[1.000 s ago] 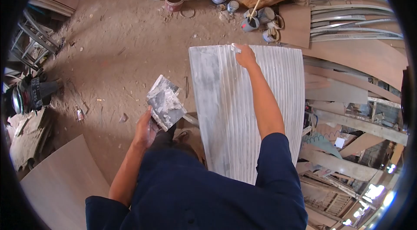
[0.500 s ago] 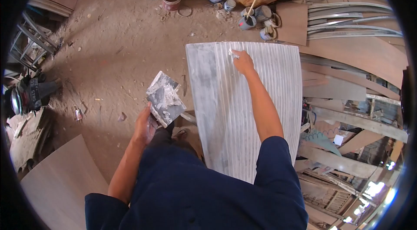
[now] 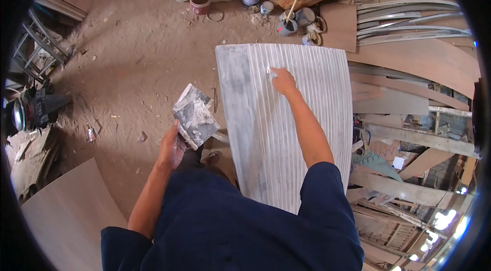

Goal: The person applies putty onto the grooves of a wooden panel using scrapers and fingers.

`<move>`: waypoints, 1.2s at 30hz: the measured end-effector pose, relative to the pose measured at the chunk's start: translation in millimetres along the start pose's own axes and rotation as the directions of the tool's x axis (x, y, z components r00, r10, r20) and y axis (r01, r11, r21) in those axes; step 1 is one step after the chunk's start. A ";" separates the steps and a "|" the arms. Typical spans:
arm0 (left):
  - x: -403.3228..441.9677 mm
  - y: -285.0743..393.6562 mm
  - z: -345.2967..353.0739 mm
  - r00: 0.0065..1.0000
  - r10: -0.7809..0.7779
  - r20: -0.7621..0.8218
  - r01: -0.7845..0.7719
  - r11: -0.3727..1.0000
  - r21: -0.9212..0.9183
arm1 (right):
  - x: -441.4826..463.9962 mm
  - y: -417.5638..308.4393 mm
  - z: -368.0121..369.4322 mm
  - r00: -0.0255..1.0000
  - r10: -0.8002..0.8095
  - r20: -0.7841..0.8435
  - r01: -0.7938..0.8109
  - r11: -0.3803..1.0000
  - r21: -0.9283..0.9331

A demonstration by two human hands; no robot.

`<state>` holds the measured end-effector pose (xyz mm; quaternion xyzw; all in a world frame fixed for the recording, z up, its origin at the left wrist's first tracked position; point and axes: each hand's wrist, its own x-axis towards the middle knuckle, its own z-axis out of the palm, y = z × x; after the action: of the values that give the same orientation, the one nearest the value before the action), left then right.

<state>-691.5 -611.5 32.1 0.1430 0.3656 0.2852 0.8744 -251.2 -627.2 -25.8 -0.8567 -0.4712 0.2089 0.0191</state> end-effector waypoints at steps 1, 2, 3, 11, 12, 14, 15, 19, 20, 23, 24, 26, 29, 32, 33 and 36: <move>-3.0 -1.6 -1.3 1.000 0.003 0.002 -0.003 1.000 0.000 | -1.7 3.8 4.3 1.000 -0.002 -0.003 0.002 1.000 0.000; -4.7 -2.2 -1.4 1.000 -0.002 0.005 0.002 1.000 -0.004 | -1.9 7.0 7.8 1.000 -0.012 -0.017 0.012 1.000 -0.024; -6.9 -3.4 -2.1 1.000 -0.003 0.009 0.004 1.000 -0.009 | -4.4 3.7 5.7 0.999 -0.025 -0.031 0.024 0.999 -0.048; -17.2 -21.5 -19.0 1.000 0.016 -0.024 -0.017 0.999 -0.042 | -0.5 -17.0 1.6 0.991 -0.006 -0.132 0.015 0.998 0.060; -20.8 -22.7 -20.8 1.000 -0.001 -0.025 0.000 0.999 -0.033 | 0.7 -16.4 4.1 0.986 0.016 -0.164 -0.005 0.997 0.073; -25.1 -23.4 -23.9 0.999 -0.009 -0.034 0.009 1.000 -0.018 | 8.0 -13.3 4.0 0.990 0.027 -0.136 -0.018 0.998 0.063; -25.8 -23.2 -24.5 0.999 -0.006 -0.036 0.005 1.000 -0.009 | 11.2 -11.3 3.2 0.992 0.027 -0.119 -0.022 0.999 0.046; -26.4 -21.7 -21.3 0.999 0.001 -0.043 -0.002 1.000 -0.026 | 13.3 -11.8 -1.4 0.996 0.026 -0.089 -0.023 0.999 0.033; -25.8 -22.1 -18.2 0.997 0.016 -0.071 -0.018 1.000 -0.024 | 11.3 -10.6 -4.2 0.997 0.026 -0.075 -0.022 0.998 0.058; -23.3 -22.6 -21.1 0.997 0.018 -0.070 -0.020 0.999 -0.025 | 7.4 -6.0 -4.4 0.999 0.017 -0.049 -0.014 0.998 0.057; -20.7 -21.0 -20.2 0.999 0.020 -0.043 -0.021 0.999 -0.029 | 9.3 -5.9 -5.3 0.999 -0.006 -0.042 0.008 0.999 0.032; -19.7 -18.5 -16.6 0.999 0.010 -0.032 -0.010 1.000 -0.024 | 6.8 -4.4 -5.0 0.999 -0.016 -0.029 0.016 1.000 0.020; -19.4 -11.1 -2.6 1.000 0.007 -0.010 -0.008 1.000 -0.023 | 4.7 -6.6 -9.2 1.000 -0.013 0.011 0.013 1.000 -0.009; -17.9 -11.5 -5.2 1.000 0.015 -0.003 -0.015 1.000 -0.021 | 0.2 -3.4 -7.5 0.999 0.008 0.047 -0.007 1.000 -0.020; -17.8 -11.9 -5.5 1.000 0.019 -0.006 -0.019 1.000 -0.017 | -3.0 -2.6 -7.8 0.998 0.013 0.055 -0.012 1.000 -0.017; -20.0 -12.2 -4.8 0.999 0.002 -0.038 -0.003 1.000 -0.002 | -14.4 -1.8 -7.3 0.998 0.005 0.057 -0.004 1.000 -0.009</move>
<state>-701.6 -633.0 34.3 0.1369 0.3817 0.2895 0.8670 -256.6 -636.8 -13.8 -0.8515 -0.4706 0.2312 0.0014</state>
